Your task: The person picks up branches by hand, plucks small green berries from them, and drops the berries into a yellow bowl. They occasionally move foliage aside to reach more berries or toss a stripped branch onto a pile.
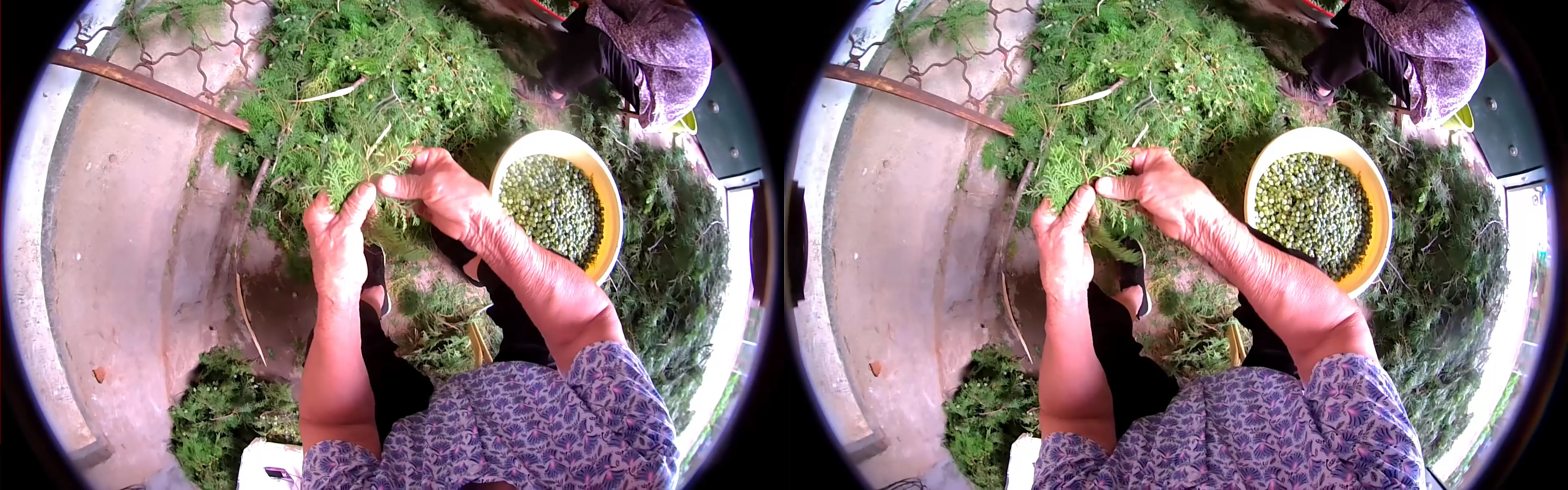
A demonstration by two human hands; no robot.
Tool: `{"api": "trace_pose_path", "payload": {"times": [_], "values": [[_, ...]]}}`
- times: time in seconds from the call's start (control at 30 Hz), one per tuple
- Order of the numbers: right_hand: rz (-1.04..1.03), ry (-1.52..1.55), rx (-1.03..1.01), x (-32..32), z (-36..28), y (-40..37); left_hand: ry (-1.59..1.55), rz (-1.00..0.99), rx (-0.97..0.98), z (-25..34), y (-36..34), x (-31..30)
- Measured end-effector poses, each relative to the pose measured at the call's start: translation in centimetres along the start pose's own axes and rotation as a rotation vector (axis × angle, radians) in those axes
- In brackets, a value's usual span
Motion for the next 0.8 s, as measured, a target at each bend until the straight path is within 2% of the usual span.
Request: {"api": "trace_pose_path", "payload": {"times": [0.07,0.1,0.17,0.23,0.27,0.3,0.37,0.4,0.43,0.47,0.5,0.57,0.63,0.67,0.7,0.73,0.77,0.8], "values": [[-0.005,-0.022,0.059,-0.4,0.2,0.0,-0.003,-0.066,-0.051,-0.1,-0.1,0.3],[0.019,-0.07,0.085,-0.7,0.1,-0.1,-0.097,-0.099,-0.14,-0.5,0.0,0.4],[0.007,-0.003,0.059,-1.7,-0.3,0.3,-0.112,-0.055,-0.125,-0.6,-0.2,0.4],[0.043,-0.238,0.011,-2.8,-2.8,-0.5,-0.176,0.021,-0.138,-0.7,0.2,-0.5],[0.144,-0.415,-0.012,-3.3,-4.3,-1.2,-0.092,0.121,-0.188,-0.2,0.1,-1.0],[0.191,-0.513,-0.035,-4.3,-5.3,-1.8,-0.171,0.214,-0.174,0.0,0.0,-1.1],[0.227,-1.059,-0.108,-6.8,-8.1,-3.3,-0.231,0.235,-0.171,-0.7,0.4,-2.2],[0.229,-1.145,-0.206,-9.0,-9.0,-4.3,-0.311,0.318,-0.162,-1.3,0.7,-2.6],[0.216,-1.383,-0.423,-10.3,-10.1,-6.5,-0.323,0.284,-0.178,-0.9,0.5,-2.4],[0.336,-1.281,-0.206,-11.8,-10.6,-8.0,-0.358,0.241,-0.179,-1.1,0.6,-2.5],[0.43,-1.497,-0.131,-14.0,-11.1,-9.3,-0.391,0.196,-0.181,-1.3,0.8,-2.7],[0.524,-1.075,0.07,-21.2,-10.1,-11.8,-0.401,0.227,-0.208,-1.3,1.0,-2.8],[0.587,-0.777,-0.011,-25.1,-10.2,-13.6,-0.4,0.255,-0.247,-1.6,0.8,-2.9],[0.601,-0.711,-0.111,-23.6,-10.6,-13.7,-0.376,0.228,-0.237,-1.5,0.7,-2.8],[0.568,-0.591,-0.247,-18.8,-10.7,-13.9,-0.357,0.192,-0.235,-1.7,0.7,-2.2],[0.486,-0.48,-0.301,-17.3,-10.8,-13.0,-0.309,0.177,-0.255,-2.1,0.5,-2.0],[0.43,-0.505,-0.32,-16.8,-10.6,-11.6,-0.269,0.233,-0.259,-2.5,0.3,-1.8],[0.46,-0.442,-0.341,-13.6,-10.2,-10.8,-0.251,0.16,-0.29,-2.5,0.2,-0.8]]}}
Point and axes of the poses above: each hand's wrist, its own y-axis towards the middle knuckle, its own x-axis out of the palm, z = x × y, the point moved 7 cm from there along y, towards the middle knuckle, and after that the axes turned 3 degrees about y, right-handed, at the moved point
